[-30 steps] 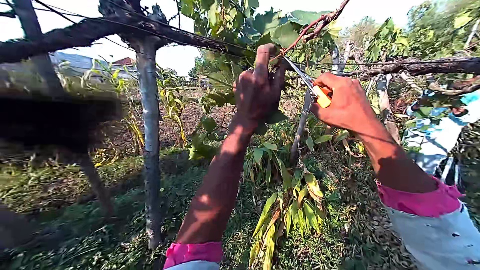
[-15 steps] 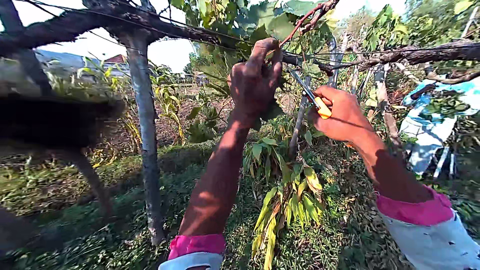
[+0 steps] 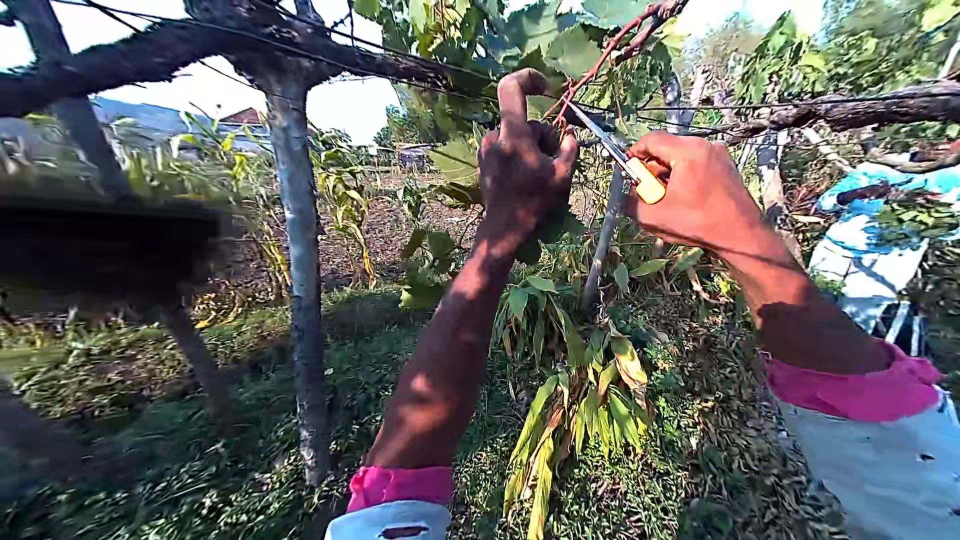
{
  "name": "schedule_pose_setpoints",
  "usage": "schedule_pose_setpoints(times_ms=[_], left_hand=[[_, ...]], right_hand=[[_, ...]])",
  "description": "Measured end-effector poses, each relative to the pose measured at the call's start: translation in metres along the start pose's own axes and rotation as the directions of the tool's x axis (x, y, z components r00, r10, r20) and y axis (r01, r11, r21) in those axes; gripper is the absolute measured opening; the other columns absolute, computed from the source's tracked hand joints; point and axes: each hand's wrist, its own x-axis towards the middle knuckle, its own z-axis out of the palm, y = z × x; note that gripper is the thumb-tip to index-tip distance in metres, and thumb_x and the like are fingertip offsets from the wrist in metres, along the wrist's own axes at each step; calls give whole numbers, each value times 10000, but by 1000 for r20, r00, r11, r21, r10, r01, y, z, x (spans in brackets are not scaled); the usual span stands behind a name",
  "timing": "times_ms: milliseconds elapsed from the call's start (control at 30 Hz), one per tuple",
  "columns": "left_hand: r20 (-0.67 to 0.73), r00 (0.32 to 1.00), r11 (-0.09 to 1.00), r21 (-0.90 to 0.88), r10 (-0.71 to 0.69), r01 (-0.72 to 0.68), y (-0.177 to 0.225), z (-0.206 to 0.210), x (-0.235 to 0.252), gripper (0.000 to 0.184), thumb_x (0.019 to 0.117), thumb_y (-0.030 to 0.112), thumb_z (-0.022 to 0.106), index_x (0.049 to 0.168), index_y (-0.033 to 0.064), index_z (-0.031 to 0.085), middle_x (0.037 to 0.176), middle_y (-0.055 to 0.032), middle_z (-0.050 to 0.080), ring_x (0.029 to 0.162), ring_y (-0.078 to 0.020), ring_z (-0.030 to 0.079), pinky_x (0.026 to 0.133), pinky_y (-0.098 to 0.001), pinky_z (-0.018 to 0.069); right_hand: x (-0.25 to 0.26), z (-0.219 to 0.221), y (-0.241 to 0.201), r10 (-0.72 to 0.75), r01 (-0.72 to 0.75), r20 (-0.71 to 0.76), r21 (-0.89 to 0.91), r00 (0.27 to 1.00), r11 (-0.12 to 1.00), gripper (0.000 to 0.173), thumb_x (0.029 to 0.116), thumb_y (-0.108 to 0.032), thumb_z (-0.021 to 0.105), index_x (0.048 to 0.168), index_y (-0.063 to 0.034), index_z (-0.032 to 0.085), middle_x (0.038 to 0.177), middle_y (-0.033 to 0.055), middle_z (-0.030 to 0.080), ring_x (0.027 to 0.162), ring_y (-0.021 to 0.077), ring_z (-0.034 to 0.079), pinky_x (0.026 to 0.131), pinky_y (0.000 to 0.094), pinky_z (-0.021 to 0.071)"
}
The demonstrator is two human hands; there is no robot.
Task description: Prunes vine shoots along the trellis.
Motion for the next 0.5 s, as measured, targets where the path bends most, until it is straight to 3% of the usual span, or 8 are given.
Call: schedule_pose_setpoints(times_ms=[100, 167, 233, 300, 333, 433, 500], left_hand=[[73, 997, 998, -65, -14, 19, -2, -5, 3, 651, 841, 219, 762, 1374, 10, 452, 646, 5, 593, 531, -139, 562, 552, -357, 519], [176, 984, 942, -331, 11, 48, -10, -14, 11, 633, 851, 193, 754, 1365, 10, 433, 690, 3, 626, 558, -108, 595, 546, -313, 539], [319, 946, 723, -667, 62, 178, -20, -32, 26, 473, 946, 113, 572, 1375, 54, 380, 943, -49, 707, 793, -154, 703, 684, -328, 604], [338, 941, 534, -797, 7, 282, -20, -51, 49, 310, 1004, 144, 384, 1314, 134, 400, 1036, -75, 715, 893, -208, 724, 698, -346, 620], [331, 943, 494, -816, -24, 299, -19, -58, 63, 253, 1040, 140, 346, 1281, 136, 425, 1063, -73, 702, 947, -212, 717, 763, -365, 619], [309, 951, 602, -754, -27, 262, -15, -58, 101, 285, 1035, 75, 405, 1266, 71, 572, 1221, -62, 678, 1102, -192, 662, 875, -372, 579], [350, 933, 745, -644, 84, 174, -14, -50, 120, 342, 1028, 29, 429, 1344, 42, 558, 1351, -74, 606, 1166, -163, 630, 931, -355, 571]], right_hand=[[0, 4, -7, -9, 9, -9, 19, 1000, 1000, 395, 846, -319, 794, 1134, -80, 666, 853, 152, 673, 763, 351, 659, 659, 597, 512], [1, 5, -7, -3, 1, 19, 78, 1000, 997, 399, 851, -350, 806, 1102, -71, 673, 836, 131, 662, 737, 306, 648, 653, 560, 520], [3, 1, -4, -25, 21, 24, 155, 999, 988, 338, 818, -293, 825, 1027, -69, 680, 795, 99, 644, 685, 252, 622, 614, 502, 509], [5, -3, -4, -55, 49, 18, 252, 998, 967, 271, 793, -208, 838, 977, -86, 681, 784, 73, 639, 661, 207, 605, 592, 448, 506], [5, -5, -6, -68, 61, 14, 296, 998, 953, 274, 792, -205, 855, 983, -102, 688, 781, 63, 643, 644, 189, 605, 571, 423, 514], [9, -8, -16, -71, 56, 19, 427, 997, 902, 274, 781, -192, 855, 1002, -116, 710, 770, 17, 655, 622, 122, 600, 561, 347, 523], [12, 0, -12, -122, 121, -34, 522, 992, 844, 261, 781, -184, 851, 988, -100, 717, 751, 4, 660, 603, 86, 606, 537, 295, 532]])
